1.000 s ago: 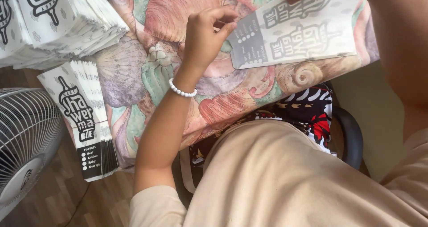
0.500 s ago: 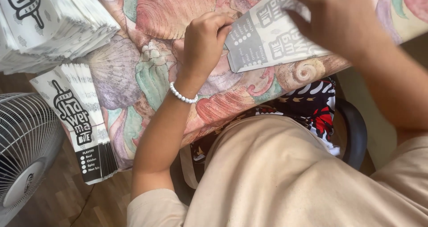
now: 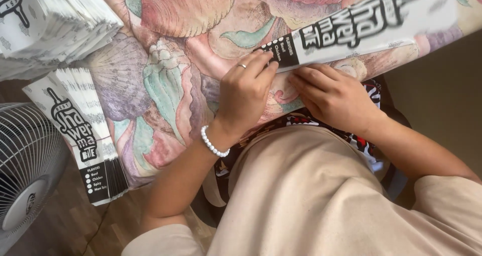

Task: Folding paper food wraps and applying printed labels to them from a sticker sheet.

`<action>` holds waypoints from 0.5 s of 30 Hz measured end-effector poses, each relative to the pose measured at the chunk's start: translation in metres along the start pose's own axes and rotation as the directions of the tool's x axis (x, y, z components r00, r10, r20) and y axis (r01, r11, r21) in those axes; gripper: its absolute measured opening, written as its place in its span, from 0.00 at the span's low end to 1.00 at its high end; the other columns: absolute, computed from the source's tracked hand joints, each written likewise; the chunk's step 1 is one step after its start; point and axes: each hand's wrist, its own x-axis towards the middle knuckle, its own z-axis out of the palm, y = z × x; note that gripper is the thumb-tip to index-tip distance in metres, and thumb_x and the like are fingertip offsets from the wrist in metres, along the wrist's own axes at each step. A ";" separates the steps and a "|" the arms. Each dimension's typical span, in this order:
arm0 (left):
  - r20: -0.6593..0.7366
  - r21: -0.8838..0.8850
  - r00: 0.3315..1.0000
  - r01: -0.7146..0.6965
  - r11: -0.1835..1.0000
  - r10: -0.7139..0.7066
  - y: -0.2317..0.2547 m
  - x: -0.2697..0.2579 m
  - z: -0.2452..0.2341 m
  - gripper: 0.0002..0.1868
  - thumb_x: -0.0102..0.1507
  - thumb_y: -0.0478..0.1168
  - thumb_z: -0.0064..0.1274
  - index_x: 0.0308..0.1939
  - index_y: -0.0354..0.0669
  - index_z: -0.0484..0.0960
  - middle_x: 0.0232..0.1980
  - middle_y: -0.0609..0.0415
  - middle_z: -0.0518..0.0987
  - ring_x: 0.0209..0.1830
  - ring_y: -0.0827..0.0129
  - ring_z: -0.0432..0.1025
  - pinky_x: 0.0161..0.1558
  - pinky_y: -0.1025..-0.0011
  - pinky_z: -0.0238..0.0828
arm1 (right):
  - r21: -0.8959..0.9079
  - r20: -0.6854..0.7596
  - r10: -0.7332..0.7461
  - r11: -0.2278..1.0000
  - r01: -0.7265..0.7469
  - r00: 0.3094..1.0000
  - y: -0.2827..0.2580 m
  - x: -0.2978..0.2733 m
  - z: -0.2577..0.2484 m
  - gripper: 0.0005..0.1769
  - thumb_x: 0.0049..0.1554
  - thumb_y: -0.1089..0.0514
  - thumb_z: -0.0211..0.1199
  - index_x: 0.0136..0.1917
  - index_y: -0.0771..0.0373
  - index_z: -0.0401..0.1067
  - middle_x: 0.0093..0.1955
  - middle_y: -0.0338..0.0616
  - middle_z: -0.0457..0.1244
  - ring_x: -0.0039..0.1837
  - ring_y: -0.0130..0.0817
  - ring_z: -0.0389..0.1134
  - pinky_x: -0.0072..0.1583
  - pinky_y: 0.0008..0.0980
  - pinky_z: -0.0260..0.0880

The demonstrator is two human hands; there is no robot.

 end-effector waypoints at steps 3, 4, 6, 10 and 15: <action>0.005 0.006 1.000 -0.020 1.000 0.020 0.000 -0.009 0.004 0.05 0.64 0.32 0.56 0.42 0.40 0.85 0.47 0.49 0.82 0.53 0.54 0.78 0.47 0.63 0.79 | 0.031 0.008 -0.015 0.999 0.015 1.000 0.000 0.002 -0.004 0.08 0.60 0.65 0.64 0.51 0.70 0.80 0.51 0.54 0.70 0.53 0.46 0.73 0.53 0.36 0.74; 0.006 0.013 1.000 -0.016 1.000 0.016 0.001 -0.008 0.002 0.05 0.64 0.31 0.56 0.42 0.39 0.86 0.47 0.49 0.82 0.53 0.54 0.78 0.47 0.63 0.79 | 0.045 0.010 -0.014 0.999 0.013 1.000 0.001 0.001 -0.004 0.08 0.60 0.65 0.65 0.52 0.70 0.81 0.50 0.55 0.71 0.53 0.46 0.73 0.54 0.36 0.75; 0.008 0.018 1.000 -0.014 1.000 0.014 0.002 -0.008 0.001 0.05 0.64 0.31 0.56 0.42 0.39 0.86 0.46 0.49 0.82 0.52 0.54 0.78 0.48 0.63 0.79 | 0.059 0.012 -0.010 0.998 0.009 1.000 0.005 -0.002 -0.001 0.08 0.60 0.66 0.66 0.52 0.70 0.81 0.50 0.56 0.71 0.53 0.46 0.74 0.54 0.36 0.76; 0.013 0.031 0.999 -0.045 0.999 0.044 0.000 -0.012 0.005 0.04 0.63 0.30 0.57 0.41 0.38 0.85 0.45 0.50 0.82 0.52 0.55 0.78 0.50 0.63 0.77 | -0.062 -0.087 -0.007 0.998 0.001 0.996 0.022 -0.012 0.016 0.04 0.62 0.66 0.67 0.48 0.68 0.82 0.48 0.51 0.68 0.49 0.43 0.69 0.52 0.35 0.73; 0.015 0.044 0.998 -0.055 0.998 0.054 -0.001 -0.013 0.004 0.04 0.63 0.30 0.57 0.40 0.38 0.85 0.44 0.51 0.82 0.51 0.57 0.78 0.52 0.63 0.77 | -0.161 -0.112 -0.039 0.987 0.020 0.993 0.030 -0.009 0.013 0.03 0.61 0.62 0.69 0.48 0.63 0.82 0.50 0.48 0.66 0.49 0.43 0.66 0.52 0.39 0.72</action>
